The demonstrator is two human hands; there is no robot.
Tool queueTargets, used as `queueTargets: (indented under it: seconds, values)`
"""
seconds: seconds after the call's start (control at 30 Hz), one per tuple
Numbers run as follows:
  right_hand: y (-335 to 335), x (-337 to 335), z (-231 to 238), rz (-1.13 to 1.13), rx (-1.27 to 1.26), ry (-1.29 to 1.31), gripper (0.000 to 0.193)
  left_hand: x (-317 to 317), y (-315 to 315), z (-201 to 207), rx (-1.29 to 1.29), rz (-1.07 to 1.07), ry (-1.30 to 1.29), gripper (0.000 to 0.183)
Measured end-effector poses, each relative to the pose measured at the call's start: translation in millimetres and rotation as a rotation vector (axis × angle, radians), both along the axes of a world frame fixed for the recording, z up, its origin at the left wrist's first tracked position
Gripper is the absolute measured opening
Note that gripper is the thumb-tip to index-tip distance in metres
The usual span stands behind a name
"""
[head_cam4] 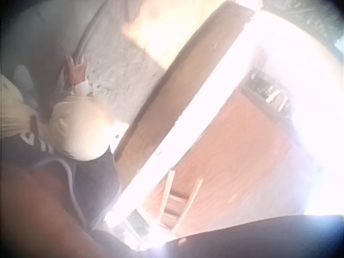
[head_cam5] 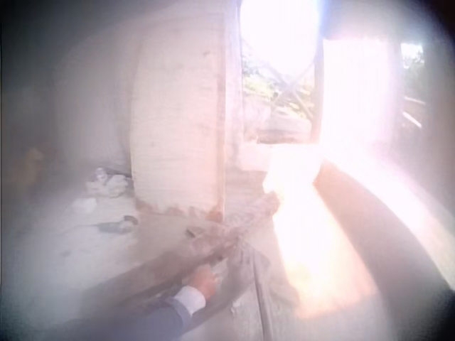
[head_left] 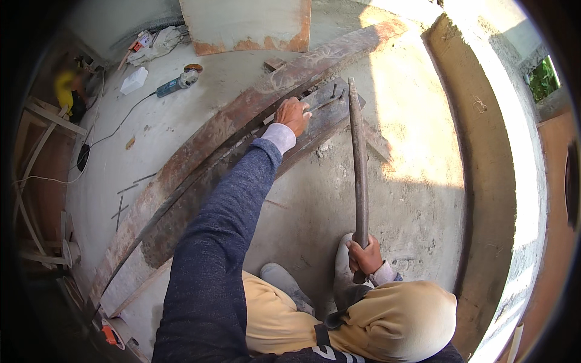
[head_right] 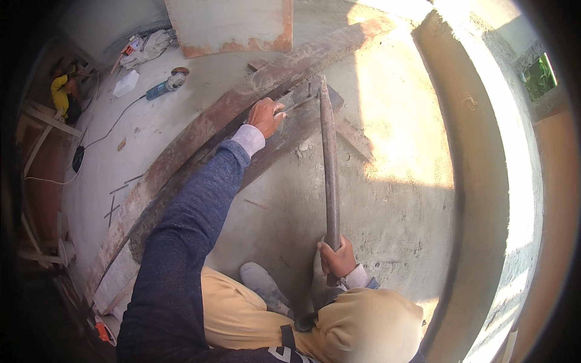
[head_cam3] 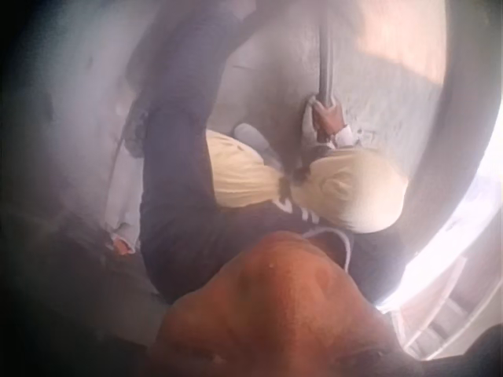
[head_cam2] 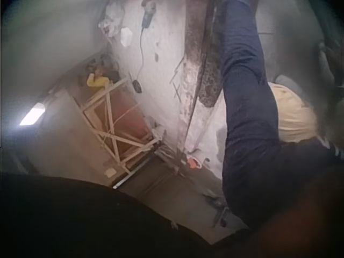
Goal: The person walks through a construction area, picks up a metal rod, and uses a hammer to bend it on a makeshift anvil. They then use an angle grinder to cut the rod, producing sparks.
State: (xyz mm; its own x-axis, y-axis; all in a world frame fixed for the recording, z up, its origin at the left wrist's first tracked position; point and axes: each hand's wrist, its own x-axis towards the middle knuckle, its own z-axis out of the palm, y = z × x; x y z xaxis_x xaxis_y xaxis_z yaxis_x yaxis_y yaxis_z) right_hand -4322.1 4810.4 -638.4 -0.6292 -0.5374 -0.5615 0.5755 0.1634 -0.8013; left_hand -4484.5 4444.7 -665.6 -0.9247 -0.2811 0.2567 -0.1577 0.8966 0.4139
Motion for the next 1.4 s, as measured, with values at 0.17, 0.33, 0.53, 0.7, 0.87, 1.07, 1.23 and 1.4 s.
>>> queueTargets:
  seconds: [0.17, 0.33, 0.53, 0.7, 0.87, 1.07, 1.23, 1.4]
  values:
    - [3.4, -4.0, -3.3, -0.083, 0.017, 0.025, 0.02, -33.8, 9.4, 1.3, -0.117, 0.094, -0.188, 0.019]
    - [12.7, -7.7, -2.9, -0.184, 0.01, -0.002, 0.022, -15.5, -3.1, 69.5, -0.073, -0.012, -0.471, 0.033]
    - [5.2, -14.9, -5.8, -0.199, -0.062, -0.042, 0.022, 32.0, -45.4, 129.8, 0.878, 0.029, -0.054, 0.014]
    - [-6.7, -11.3, -8.5, -0.157, -0.078, -0.085, 0.021, 57.6, -51.6, 92.0, 1.232, 0.053, 0.177, 0.02]
    - [-1.8, -10.0, -9.8, -0.108, -0.058, -0.058, 0.021, 82.4, -78.5, 83.6, 1.471, 0.103, -0.031, 0.03]
    - [-7.3, -7.5, -15.9, -0.097, -0.026, -0.012, 0.025, 96.6, -69.8, 68.8, 0.781, 0.097, -0.441, 0.032]
    - [-5.7, -5.9, -17.5, -0.101, -0.024, -0.036, 0.025, 84.0, -57.9, 47.4, 0.561, 0.057, -0.25, 0.022]
    - [-6.1, -5.3, -13.6, -0.102, -0.009, -0.037, 0.024, 75.9, -57.7, 31.4, 0.64, 0.048, -0.118, 0.02]
